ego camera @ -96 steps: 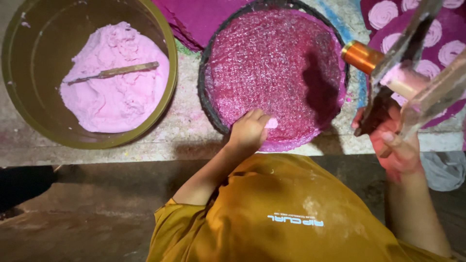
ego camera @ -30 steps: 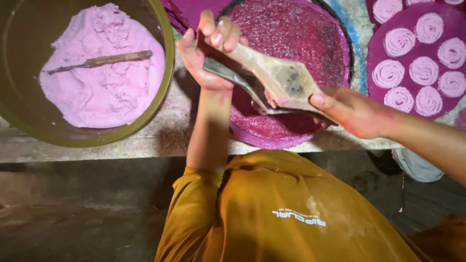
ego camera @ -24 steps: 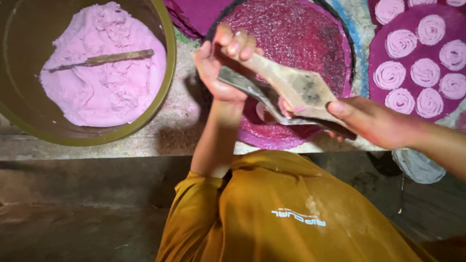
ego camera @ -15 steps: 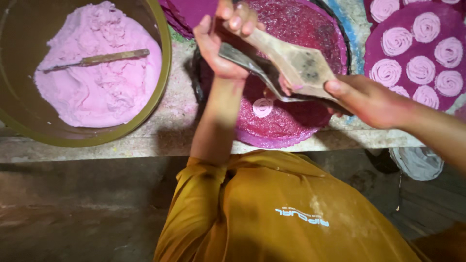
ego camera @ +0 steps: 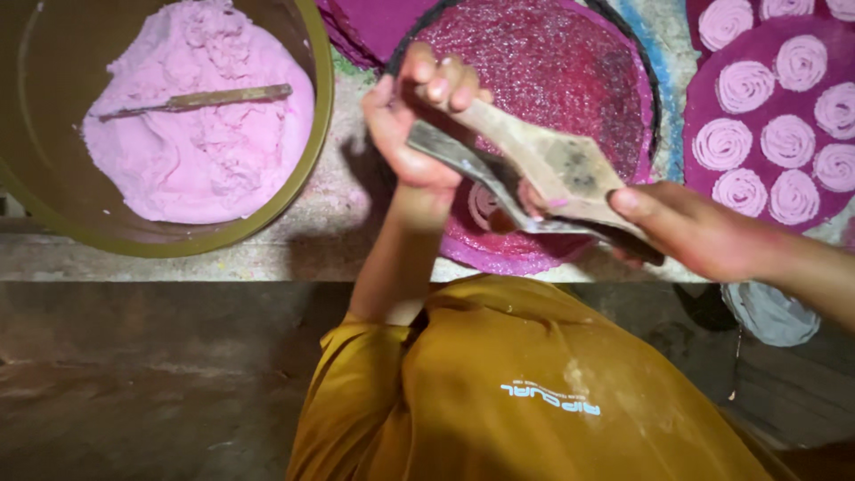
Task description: The person uses a piping tool to extrude pink dough into rose-shaped swirls on a dark circular tray. They repeatedly scoop dough from a large bowl, load the piping tool, and pipe individual swirls onto the tray, filling it with multiple rows of decorative shapes.
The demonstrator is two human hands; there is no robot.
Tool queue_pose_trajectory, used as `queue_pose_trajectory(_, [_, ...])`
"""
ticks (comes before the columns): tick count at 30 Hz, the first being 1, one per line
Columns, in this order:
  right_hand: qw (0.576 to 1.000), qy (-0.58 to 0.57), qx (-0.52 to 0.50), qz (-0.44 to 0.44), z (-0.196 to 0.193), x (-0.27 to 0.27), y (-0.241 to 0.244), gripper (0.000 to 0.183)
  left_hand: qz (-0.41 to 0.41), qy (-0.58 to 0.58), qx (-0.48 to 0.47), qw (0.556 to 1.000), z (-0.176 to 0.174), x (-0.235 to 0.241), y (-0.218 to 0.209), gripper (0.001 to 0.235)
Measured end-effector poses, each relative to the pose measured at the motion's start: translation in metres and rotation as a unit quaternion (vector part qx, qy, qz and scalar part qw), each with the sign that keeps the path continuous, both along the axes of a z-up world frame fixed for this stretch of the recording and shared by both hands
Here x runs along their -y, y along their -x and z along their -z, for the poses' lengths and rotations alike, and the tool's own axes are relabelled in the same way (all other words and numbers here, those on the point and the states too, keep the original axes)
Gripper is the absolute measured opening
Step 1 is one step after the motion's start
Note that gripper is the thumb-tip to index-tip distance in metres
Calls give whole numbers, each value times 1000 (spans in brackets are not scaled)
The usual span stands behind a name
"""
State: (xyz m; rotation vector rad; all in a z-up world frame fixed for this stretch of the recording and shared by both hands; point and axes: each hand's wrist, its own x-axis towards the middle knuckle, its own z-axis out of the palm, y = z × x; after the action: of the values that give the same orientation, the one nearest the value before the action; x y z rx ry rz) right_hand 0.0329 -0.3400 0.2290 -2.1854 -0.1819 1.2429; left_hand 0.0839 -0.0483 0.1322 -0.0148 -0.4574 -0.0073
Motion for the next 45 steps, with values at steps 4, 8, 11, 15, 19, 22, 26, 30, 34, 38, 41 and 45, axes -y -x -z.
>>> queue_pose_trajectory(4, [994,103,42,-11,-5,25,-7,79,22,26,-19,999,3,30,-12,31])
queue_pose_trajectory(8, [990,89,104,21,-6,17,-20,84,-2,-6,-15,1000,6,34,-40,33])
queue_pose_trajectory(11, [989,81,119,25,-4,-3,-27,81,-8,-14,9,1000,8,21,-57,37])
queue_pose_trajectory(15, [990,-12,143,12,1,-32,-31,77,-12,-25,19,999,7,-11,-56,37])
queue_pose_trajectory(19, [994,-44,98,2,1,-56,-26,73,-44,-47,4,998,2,-43,-32,33])
queue_pose_trajectory(22, [996,-51,72,-13,-3,-62,-14,70,-39,-41,0,998,-2,-50,-11,32])
queue_pose_trajectory(26, [999,-43,18,13,-7,-45,6,75,-40,-40,-33,998,-2,-37,12,31])
queue_pose_trajectory(30, [997,-42,-15,63,-7,-8,18,73,-7,-27,-78,997,3,-3,17,33])
queue_pose_trajectory(34, [996,67,34,41,-9,32,15,77,12,-13,-70,997,9,41,1,35])
queue_pose_trajectory(38, [988,91,105,62,-8,46,5,80,23,8,-34,999,4,65,-31,42])
queue_pose_trajectory(41, [980,111,150,75,-4,40,-2,82,-30,-45,-50,997,-1,64,-51,40])
queue_pose_trajectory(45, [983,-15,166,78,2,33,-3,77,30,-90,-53,994,6,48,-58,45])
